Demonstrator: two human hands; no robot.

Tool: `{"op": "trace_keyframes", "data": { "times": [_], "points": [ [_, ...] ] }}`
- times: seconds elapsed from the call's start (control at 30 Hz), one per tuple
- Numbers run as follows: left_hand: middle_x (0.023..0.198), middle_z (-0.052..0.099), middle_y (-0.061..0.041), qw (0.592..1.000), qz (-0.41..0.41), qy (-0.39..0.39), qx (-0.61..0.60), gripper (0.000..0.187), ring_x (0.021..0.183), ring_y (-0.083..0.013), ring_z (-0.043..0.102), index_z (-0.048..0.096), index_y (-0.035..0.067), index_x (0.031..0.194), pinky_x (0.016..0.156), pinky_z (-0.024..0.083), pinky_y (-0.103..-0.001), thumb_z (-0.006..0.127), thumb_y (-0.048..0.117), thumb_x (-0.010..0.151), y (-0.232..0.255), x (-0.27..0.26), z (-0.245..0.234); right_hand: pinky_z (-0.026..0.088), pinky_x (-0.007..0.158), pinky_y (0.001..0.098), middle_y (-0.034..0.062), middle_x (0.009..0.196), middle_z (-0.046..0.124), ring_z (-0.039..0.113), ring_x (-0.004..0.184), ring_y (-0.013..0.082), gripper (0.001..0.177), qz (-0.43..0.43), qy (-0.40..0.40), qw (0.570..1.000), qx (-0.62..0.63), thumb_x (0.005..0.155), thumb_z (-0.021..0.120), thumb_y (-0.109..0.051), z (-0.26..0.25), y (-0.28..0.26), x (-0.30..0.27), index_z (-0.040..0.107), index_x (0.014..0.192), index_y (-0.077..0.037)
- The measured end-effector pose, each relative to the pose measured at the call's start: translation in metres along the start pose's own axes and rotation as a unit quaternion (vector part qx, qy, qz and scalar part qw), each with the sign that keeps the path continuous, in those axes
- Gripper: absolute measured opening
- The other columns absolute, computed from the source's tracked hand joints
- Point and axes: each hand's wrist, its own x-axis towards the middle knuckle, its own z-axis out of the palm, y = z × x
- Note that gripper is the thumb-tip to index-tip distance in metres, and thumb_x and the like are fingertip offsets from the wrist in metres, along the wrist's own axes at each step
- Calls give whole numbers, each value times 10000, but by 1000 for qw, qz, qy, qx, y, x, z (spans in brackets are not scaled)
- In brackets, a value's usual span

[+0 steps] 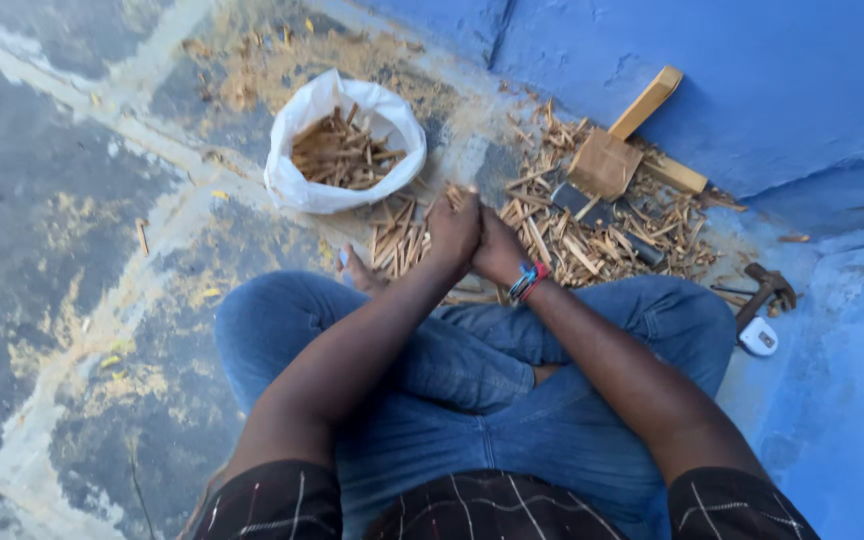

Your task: The person sorts small wooden sticks by hand while sitting on a floor covered in wood shavings, picking up individual sticks and placing some into a white bag.

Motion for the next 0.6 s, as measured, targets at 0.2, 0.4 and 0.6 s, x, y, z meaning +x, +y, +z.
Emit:
{"op": "trace_keyframes", "data": {
  "times": [0.2, 0.4, 0.6],
  "points": [
    [891, 711, -202, 964, -130, 64, -224, 304, 767, -308, 695, 609, -28, 1082, 671, 563, -432, 598, 265, 1003, -11, 18, 1, 562, 939, 354, 108, 1220, 667, 676, 1107, 228, 496, 35, -54, 977, 204, 897, 779, -101, -2, 12, 6, 508, 1309, -52],
    [862, 618, -157, 897, -178, 48, -403, 214, 665, -249, 706, 497, 0, 1117, 525, 588, -379, 525, 189, 1021, 12, 44, -19, 461, 513, 223, 14, 981, 649, 558, 636, 74, 727, 192, -174, 917, 304, 903, 716, -67, -39, -43, 4, 379, 1532, -207],
    [778, 566, -94, 872, -204, 45, -443, 161, 586, -218, 626, 518, 32, 1086, 466, 527, -361, 553, 156, 989, 13, 52, -22, 423, 460, 182, 9, 924, 661, 526, 578, 28, 681, 187, -169, 916, 312, 950, 585, -18, -53, -78, 2, 368, 1557, -234]
  ]
}}
